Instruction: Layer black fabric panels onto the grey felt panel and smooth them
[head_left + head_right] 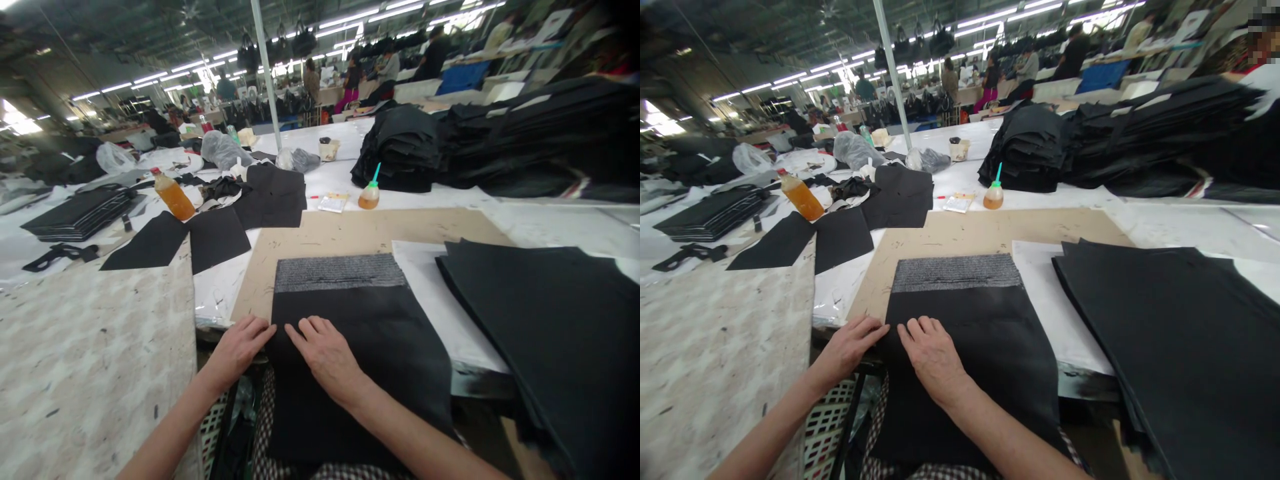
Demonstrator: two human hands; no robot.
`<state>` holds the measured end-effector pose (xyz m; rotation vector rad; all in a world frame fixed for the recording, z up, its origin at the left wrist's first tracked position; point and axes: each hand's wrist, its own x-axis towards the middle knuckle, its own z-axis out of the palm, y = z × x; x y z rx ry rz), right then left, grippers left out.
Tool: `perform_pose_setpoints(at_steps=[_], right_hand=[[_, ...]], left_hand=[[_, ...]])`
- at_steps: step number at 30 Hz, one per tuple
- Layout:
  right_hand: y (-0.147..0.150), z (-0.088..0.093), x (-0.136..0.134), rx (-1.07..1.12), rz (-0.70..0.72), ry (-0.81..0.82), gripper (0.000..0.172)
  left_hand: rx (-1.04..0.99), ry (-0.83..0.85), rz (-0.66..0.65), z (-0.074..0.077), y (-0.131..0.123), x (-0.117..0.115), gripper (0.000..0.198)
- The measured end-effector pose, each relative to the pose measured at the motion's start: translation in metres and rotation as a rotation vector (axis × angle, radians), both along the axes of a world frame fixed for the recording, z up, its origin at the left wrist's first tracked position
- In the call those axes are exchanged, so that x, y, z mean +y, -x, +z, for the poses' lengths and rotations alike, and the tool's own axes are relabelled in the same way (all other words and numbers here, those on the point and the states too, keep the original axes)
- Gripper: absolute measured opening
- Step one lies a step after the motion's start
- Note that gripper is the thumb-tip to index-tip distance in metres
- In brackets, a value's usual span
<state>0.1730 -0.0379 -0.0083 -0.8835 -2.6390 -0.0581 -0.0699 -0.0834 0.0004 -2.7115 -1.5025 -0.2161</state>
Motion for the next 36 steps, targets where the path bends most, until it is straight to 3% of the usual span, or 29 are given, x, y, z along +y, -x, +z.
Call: perform_pose_setpoints(at_steps=[6,11,14,17,21,25,28,30,33,34,36], right_hand=[[-0.002,-0.004,0.001,0.044,0.02,-0.005,0.041],[-0.003,-0.007,-0.001,0.079,0.015,0.001,0.035],[-0.015,-0.006,0.001,0.087,0.014,0.012,0.03],[-0.045,-0.005,0.009,0.071,-0.025,0.035,0.033],[-0.112,-0.009,0.02,0.039,-0.137,0.089,0.046],[-0.181,-0.017,0.028,0.073,-0.26,0.092,0.051],[-0.21,-0.014,0.034,0.084,-0.33,0.089,0.048],[-0.212,-0.005,0.037,0.057,-0.349,0.08,0.04],[-0.193,0.017,0.036,0.069,-0.325,0.074,0.024],[-0.182,0.024,0.034,0.099,-0.285,0.076,0.023],[-0.158,0.036,0.028,0.157,-0.142,0.083,0.037]], left_hand=[[-0.019,-0.035,0.138,0.01,0.004,-0.014,0.04],[-0.213,-0.082,0.244,0.01,-0.039,-0.003,0.026],[-0.145,-0.08,0.23,-0.001,-0.062,0.006,0.024],[-0.071,-0.118,0.24,-0.01,-0.065,0.011,0.023],[-0.051,-0.13,0.227,-0.013,-0.056,0.015,0.023],[-0.106,-0.068,0.243,-0.012,-0.054,0.018,0.023],[-0.161,0.031,0.268,-0.009,-0.057,0.021,0.021],[-0.179,0.103,0.259,-0.003,-0.059,0.022,0.019],[-0.201,0.162,0.188,0.013,-0.062,0.021,0.016],[-0.216,0.171,0.155,0.02,-0.064,0.019,0.016],[-0.262,0.186,0.094,0.035,-0.065,0.014,0.016]])
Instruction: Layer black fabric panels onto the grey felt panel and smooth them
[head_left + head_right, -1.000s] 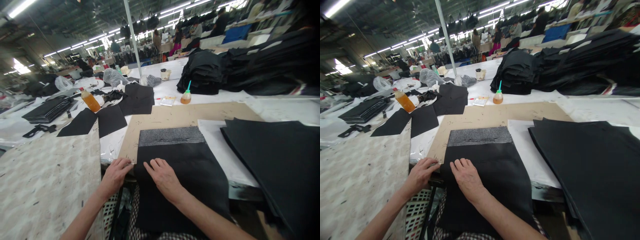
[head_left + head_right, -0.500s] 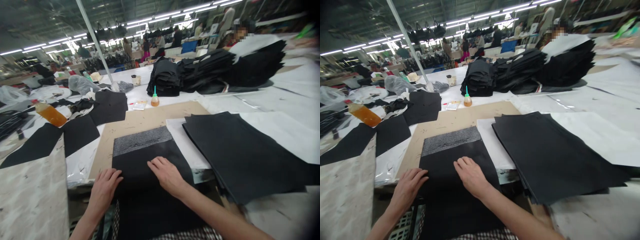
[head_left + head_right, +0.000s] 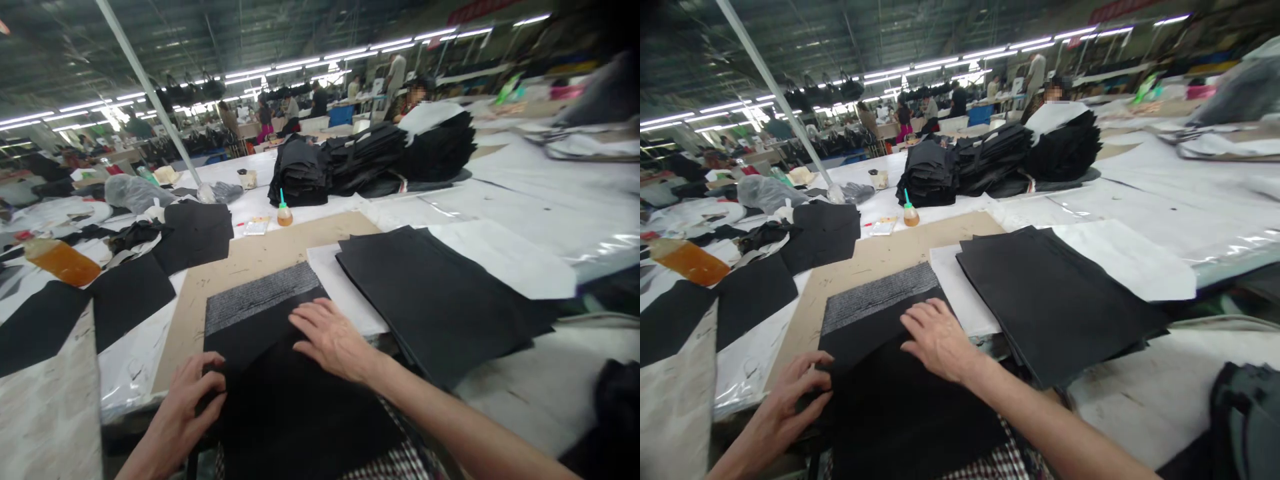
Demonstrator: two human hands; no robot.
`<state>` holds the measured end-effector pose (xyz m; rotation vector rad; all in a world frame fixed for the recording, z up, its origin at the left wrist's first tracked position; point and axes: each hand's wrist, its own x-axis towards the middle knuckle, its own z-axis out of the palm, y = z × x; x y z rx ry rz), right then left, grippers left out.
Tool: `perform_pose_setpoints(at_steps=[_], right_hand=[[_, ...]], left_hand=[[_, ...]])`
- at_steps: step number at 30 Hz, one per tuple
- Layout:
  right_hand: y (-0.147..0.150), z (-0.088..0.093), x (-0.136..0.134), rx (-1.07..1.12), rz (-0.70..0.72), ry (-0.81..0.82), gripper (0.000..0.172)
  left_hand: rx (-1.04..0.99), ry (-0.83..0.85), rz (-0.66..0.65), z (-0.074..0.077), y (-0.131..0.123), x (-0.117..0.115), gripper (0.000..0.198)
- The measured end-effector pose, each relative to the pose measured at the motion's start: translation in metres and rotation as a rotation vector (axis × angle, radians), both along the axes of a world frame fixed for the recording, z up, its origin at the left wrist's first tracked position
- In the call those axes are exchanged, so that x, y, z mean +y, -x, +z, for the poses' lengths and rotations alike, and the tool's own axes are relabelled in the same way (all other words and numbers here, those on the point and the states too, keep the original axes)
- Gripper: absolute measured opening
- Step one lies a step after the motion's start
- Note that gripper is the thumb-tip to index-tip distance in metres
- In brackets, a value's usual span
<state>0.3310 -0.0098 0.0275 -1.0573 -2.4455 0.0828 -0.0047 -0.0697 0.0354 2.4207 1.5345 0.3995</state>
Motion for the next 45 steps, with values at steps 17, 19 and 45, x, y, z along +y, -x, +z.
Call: perform_pose_setpoints(at_steps=[17,19,45], right_hand=[[-0.251,0.046,0.015,0.681,-0.772,0.558,0.039],[-0.306,0.028,0.019,0.616,-0.926,0.461,0.039],[-0.059,-0.032,0.094,0.019,0.004,0.132,0.047]], left_hand=[[-0.366,0.012,0.078,-0.012,-0.095,0.079,0.023],[-0.312,-0.08,0.029,-0.022,-0.124,0.098,0.02],[-0.028,-0.465,-0.021,-0.052,-0.177,0.135,0.015]])
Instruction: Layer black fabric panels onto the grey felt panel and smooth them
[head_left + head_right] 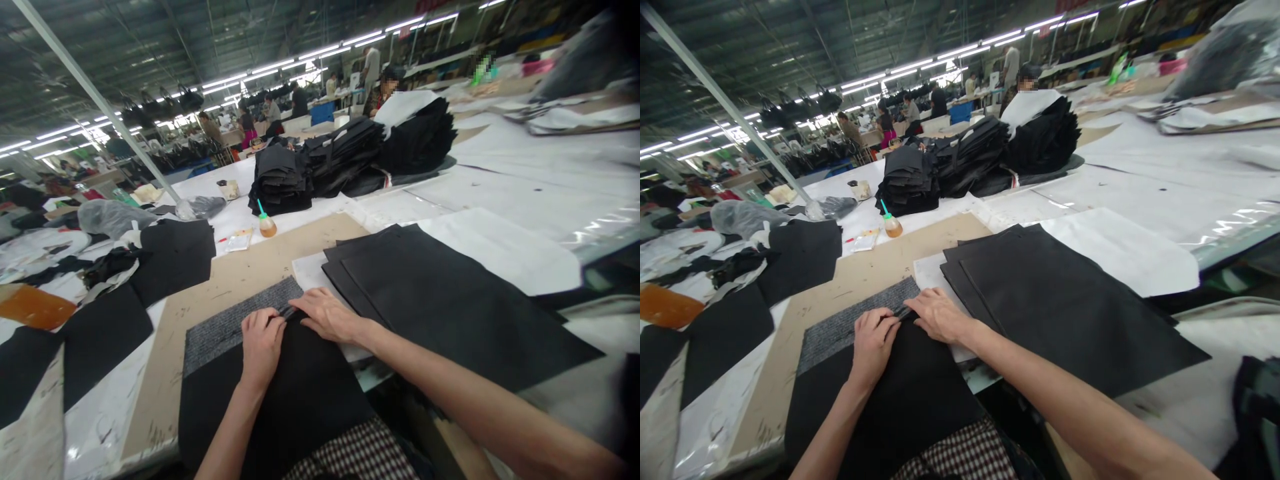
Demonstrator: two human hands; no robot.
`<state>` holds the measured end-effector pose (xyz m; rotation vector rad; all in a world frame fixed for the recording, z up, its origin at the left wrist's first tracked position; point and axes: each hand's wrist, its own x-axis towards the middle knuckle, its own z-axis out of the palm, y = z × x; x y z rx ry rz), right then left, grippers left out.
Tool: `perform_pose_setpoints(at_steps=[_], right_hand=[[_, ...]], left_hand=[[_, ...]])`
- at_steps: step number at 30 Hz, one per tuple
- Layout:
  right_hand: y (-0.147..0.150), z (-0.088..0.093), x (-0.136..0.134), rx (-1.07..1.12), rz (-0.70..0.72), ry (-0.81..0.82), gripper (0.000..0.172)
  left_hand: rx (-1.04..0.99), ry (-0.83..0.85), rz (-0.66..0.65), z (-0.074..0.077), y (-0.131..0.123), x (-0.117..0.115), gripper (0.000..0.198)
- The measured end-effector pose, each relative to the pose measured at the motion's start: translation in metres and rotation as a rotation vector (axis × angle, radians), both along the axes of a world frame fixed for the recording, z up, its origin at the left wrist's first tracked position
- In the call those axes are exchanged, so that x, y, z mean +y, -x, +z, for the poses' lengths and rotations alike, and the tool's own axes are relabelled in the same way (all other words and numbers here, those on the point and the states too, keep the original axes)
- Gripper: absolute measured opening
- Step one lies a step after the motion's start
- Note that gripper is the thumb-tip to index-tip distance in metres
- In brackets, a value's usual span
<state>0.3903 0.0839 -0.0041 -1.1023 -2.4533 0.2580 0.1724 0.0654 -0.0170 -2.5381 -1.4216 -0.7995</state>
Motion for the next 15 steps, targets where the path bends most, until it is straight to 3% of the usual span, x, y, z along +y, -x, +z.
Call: perform_pose_setpoints(at_steps=[8,15], right_hand=[[0.014,0.011,0.003,-0.088,-0.093,0.043,0.045],[0.009,0.017,0.004,-0.113,-0.067,0.065,0.048]], left_hand=[[0.153,-0.055,-0.08,0.008,-0.003,-0.005,0.022],[-0.008,0.026,-0.192,0.011,0.009,-0.018,0.016]])
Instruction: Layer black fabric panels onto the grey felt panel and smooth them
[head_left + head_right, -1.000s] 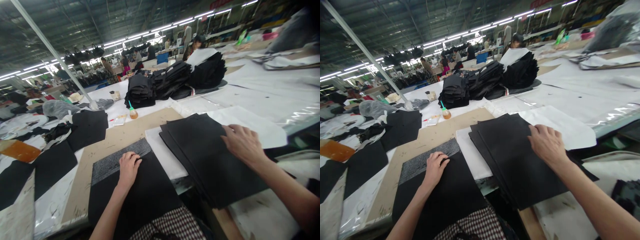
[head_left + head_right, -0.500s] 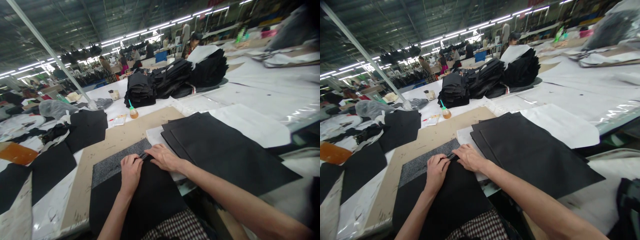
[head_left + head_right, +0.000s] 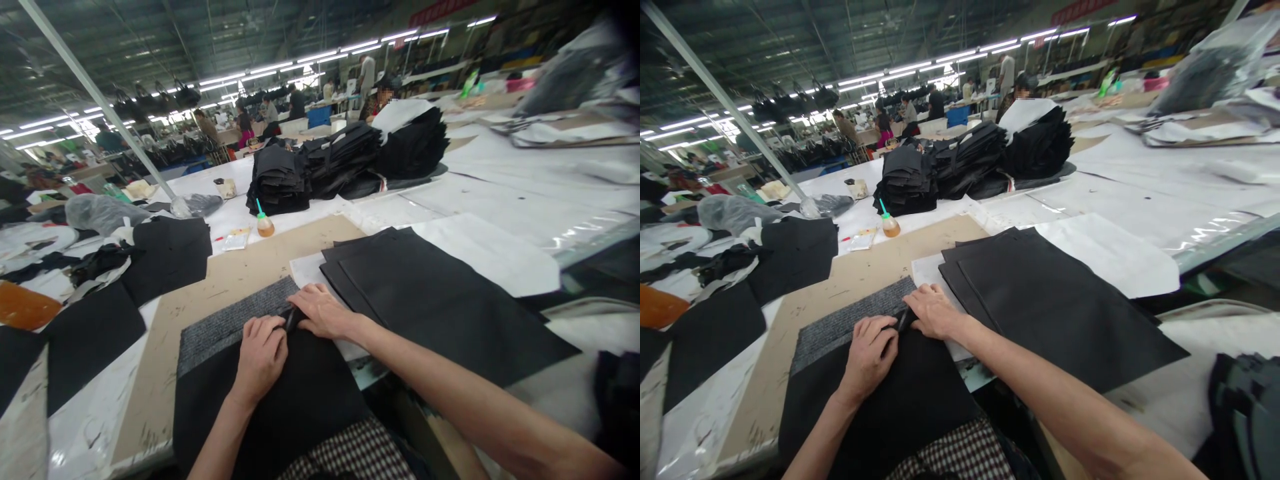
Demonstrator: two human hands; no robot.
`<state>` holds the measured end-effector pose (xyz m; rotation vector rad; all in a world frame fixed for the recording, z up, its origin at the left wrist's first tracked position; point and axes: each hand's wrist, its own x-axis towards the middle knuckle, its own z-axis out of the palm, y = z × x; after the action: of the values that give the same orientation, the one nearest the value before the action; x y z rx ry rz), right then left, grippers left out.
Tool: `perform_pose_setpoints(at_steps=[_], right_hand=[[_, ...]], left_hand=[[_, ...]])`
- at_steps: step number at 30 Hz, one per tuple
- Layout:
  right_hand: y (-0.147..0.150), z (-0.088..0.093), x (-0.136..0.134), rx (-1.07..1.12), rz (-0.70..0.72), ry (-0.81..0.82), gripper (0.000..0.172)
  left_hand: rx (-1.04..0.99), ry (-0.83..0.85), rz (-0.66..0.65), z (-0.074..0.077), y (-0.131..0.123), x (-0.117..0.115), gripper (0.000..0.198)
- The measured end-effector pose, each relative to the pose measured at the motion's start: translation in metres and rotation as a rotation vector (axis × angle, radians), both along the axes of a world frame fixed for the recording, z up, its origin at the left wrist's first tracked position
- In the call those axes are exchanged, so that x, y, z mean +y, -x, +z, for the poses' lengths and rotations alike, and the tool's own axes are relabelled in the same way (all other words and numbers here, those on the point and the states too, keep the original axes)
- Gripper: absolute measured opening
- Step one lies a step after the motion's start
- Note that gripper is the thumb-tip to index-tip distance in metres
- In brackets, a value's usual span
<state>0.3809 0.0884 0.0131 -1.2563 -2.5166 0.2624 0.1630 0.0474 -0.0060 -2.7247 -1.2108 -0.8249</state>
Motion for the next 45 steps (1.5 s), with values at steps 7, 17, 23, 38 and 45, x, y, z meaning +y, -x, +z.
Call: perform_pose_setpoints(at_steps=[7,17,23,38,45], right_hand=[[-0.003,-0.004,-0.003,0.074,0.018,-0.022,0.049],[0.004,0.001,-0.005,0.122,0.113,-0.114,0.008],[0.006,0.006,-0.013,0.087,0.099,-0.221,0.007],[0.01,-0.018,0.003,0.06,-0.007,-0.043,0.016],[0.007,-0.015,0.006,0.067,0.023,0.004,0.013]], left_hand=[[-0.02,0.185,-0.058,0.002,0.005,0.0,0.014],[0.055,0.175,0.021,0.008,0.002,0.01,0.038],[0.091,0.193,0.081,0.007,0.015,0.012,0.058],[0.157,0.071,0.224,-0.003,0.128,-0.01,0.048],[0.23,0.056,0.514,-0.001,0.22,-0.042,0.049]])
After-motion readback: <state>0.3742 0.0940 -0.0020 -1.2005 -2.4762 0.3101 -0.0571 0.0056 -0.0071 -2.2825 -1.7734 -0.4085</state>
